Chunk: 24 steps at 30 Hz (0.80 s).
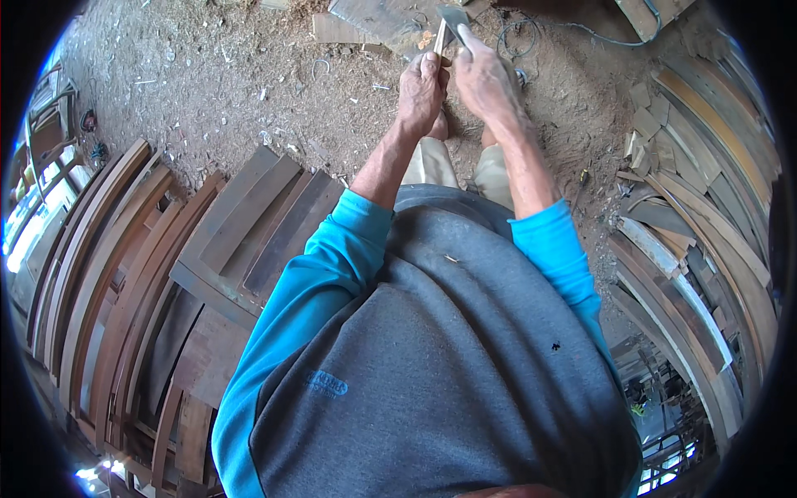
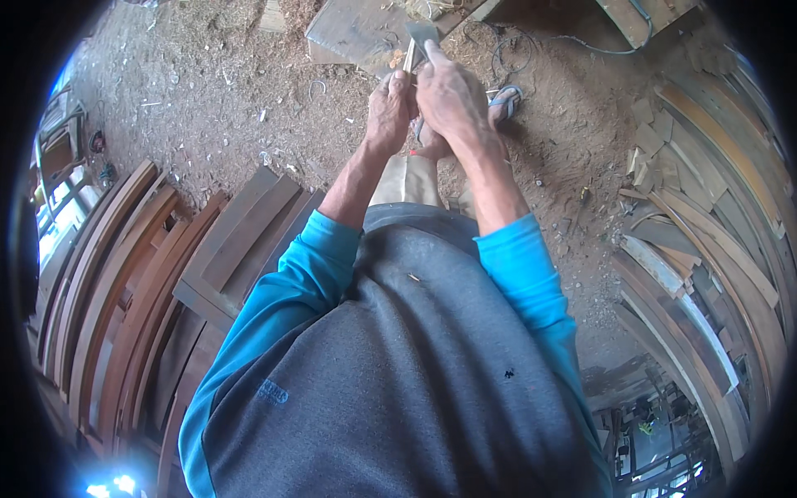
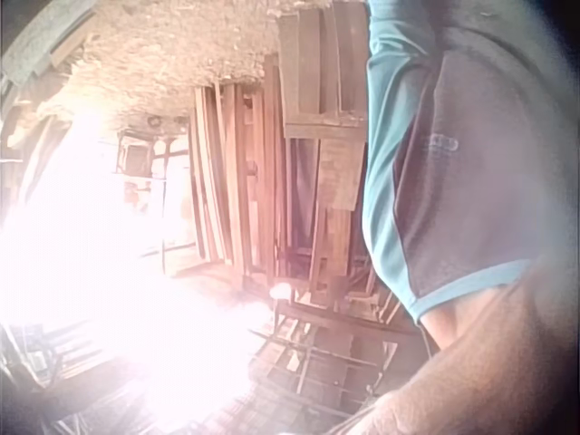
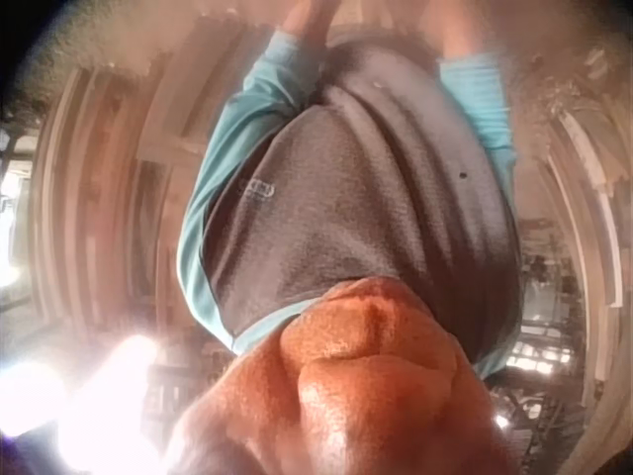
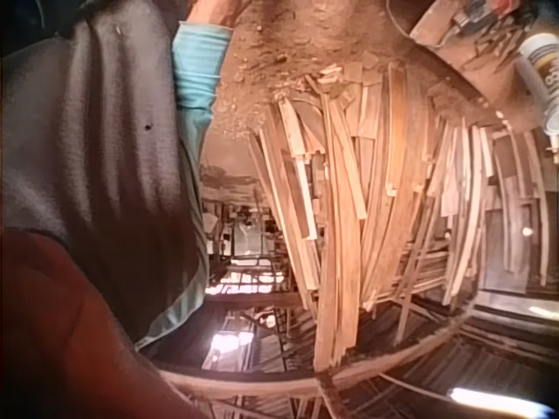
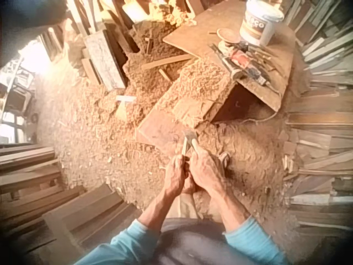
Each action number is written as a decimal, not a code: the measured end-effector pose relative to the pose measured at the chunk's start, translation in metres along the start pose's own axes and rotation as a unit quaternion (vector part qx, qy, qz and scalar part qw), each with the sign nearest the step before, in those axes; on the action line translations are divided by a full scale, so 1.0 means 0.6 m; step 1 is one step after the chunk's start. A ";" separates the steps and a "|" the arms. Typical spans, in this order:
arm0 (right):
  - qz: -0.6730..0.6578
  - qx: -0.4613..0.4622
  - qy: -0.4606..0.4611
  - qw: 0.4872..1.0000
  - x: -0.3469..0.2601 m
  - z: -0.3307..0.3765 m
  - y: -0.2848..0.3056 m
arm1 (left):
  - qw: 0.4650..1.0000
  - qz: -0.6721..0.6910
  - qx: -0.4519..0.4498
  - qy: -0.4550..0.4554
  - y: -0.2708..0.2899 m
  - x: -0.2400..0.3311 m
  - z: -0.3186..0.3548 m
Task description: The person whittles a small wooden stick using a small knife, rotating the stick between their fingers to shave off layers of wood.
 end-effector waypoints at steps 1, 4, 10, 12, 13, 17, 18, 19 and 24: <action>-0.014 -0.021 -0.011 1.000 0.005 0.007 0.005 | 1.000 0.021 0.000 0.009 -0.001 0.000 0.001; -0.016 -0.027 0.007 0.999 0.022 0.041 0.008 | 0.999 0.039 0.015 0.024 -0.003 0.003 0.002; -0.006 -0.005 0.022 1.000 0.045 0.074 0.001 | 1.000 -0.005 -0.003 -0.011 -0.020 0.018 -0.004; 0.023 0.003 0.047 0.999 0.045 0.085 0.002 | 1.000 -0.016 -0.014 -0.014 -0.020 0.012 -0.006; 0.023 0.003 0.045 0.999 0.048 0.085 -0.001 | 0.999 -0.023 -0.019 -0.025 -0.017 0.006 -0.007; 0.024 -0.019 0.016 0.999 0.049 0.071 -0.014 | 0.999 -0.010 -0.025 -0.032 -0.019 -0.001 -0.011; 0.025 -0.009 0.022 0.999 0.052 0.070 -0.018 | 0.999 0.002 -0.024 -0.023 -0.022 0.000 -0.011; 0.027 0.000 0.029 0.999 0.052 0.070 -0.019 | 0.999 0.001 -0.024 -0.024 -0.022 0.001 -0.010; 0.060 -0.005 -0.018 0.998 0.022 0.062 -0.018 | 0.999 0.038 -0.004 -0.019 -0.018 -0.010 -0.012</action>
Point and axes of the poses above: each hand's wrist, its own z-axis away from the middle knuckle, its own y-axis out of the back of the hand, x = y × z, the point moved 6 cm from there along -z, towards the middle knuckle, and after that the axes turned 14 degrees about -y, right-handed, at the moved point
